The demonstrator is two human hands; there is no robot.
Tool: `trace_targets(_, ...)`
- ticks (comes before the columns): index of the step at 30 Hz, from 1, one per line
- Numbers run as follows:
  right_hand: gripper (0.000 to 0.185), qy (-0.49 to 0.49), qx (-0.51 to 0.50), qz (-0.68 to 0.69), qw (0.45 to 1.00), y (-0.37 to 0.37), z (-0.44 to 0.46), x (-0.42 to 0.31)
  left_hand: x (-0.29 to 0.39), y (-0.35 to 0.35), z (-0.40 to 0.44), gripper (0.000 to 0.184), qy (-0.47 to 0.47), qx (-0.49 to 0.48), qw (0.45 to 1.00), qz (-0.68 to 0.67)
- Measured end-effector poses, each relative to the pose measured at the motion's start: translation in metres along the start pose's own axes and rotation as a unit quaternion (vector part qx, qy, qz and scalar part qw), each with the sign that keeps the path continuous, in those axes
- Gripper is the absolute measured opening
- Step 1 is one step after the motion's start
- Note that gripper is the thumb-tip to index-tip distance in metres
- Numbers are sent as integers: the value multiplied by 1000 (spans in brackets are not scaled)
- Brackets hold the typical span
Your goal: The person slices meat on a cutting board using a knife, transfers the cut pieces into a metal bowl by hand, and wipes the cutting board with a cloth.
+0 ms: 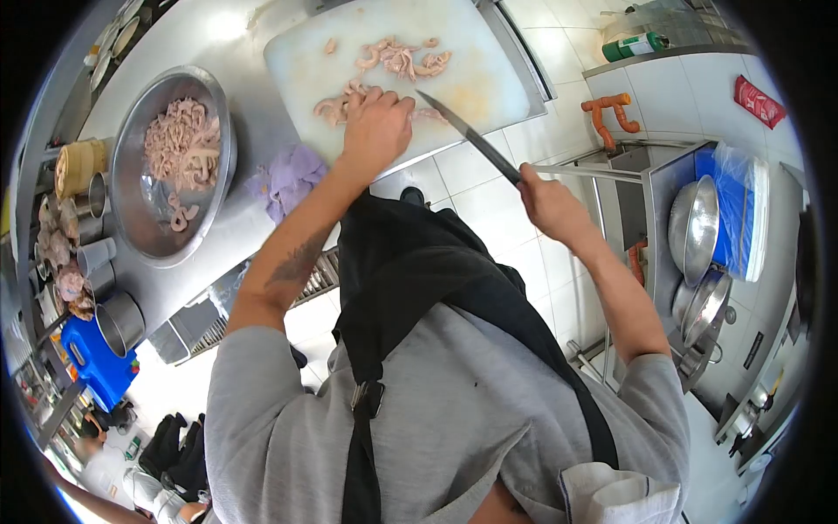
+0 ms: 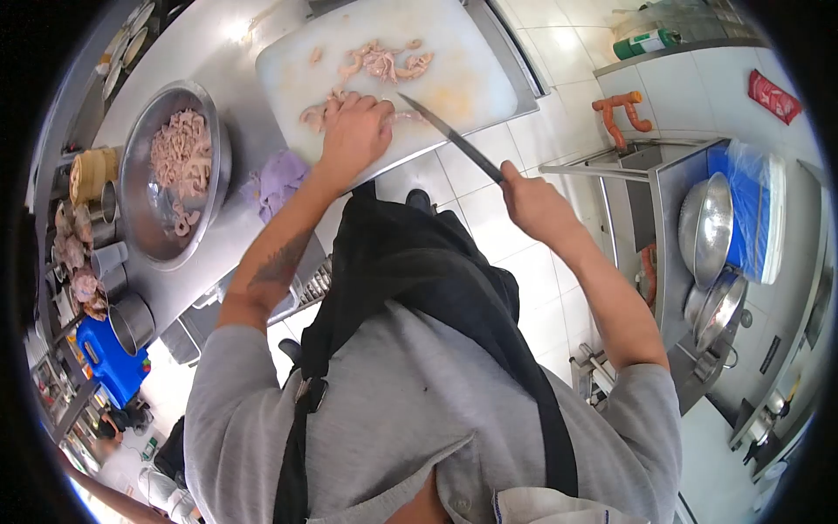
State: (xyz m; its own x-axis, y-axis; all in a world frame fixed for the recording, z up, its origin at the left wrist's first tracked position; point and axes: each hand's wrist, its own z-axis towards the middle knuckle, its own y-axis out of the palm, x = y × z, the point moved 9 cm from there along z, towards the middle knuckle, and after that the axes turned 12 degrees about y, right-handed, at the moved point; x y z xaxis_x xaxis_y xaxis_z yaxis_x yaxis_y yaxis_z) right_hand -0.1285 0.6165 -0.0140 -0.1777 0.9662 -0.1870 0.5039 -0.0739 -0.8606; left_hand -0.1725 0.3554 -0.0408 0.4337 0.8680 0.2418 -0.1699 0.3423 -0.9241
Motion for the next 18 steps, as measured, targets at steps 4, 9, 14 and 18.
trace_targets(4,17,9,13,28,999,-30,-8,-17,1,15,15,23,96,7,993,-65)
trace_targets(9,14,3,29,9,1000,-41,-20,-38,10,-3,17,18,90,55,992,-67)
trace_targets(14,17,34,-24,-12,999,-34,-27,-35,9,15,15,15,91,35,994,-42)
trace_targets(18,18,-9,37,71,997,28,30,-39,9,13,17,13,92,44,994,-39)
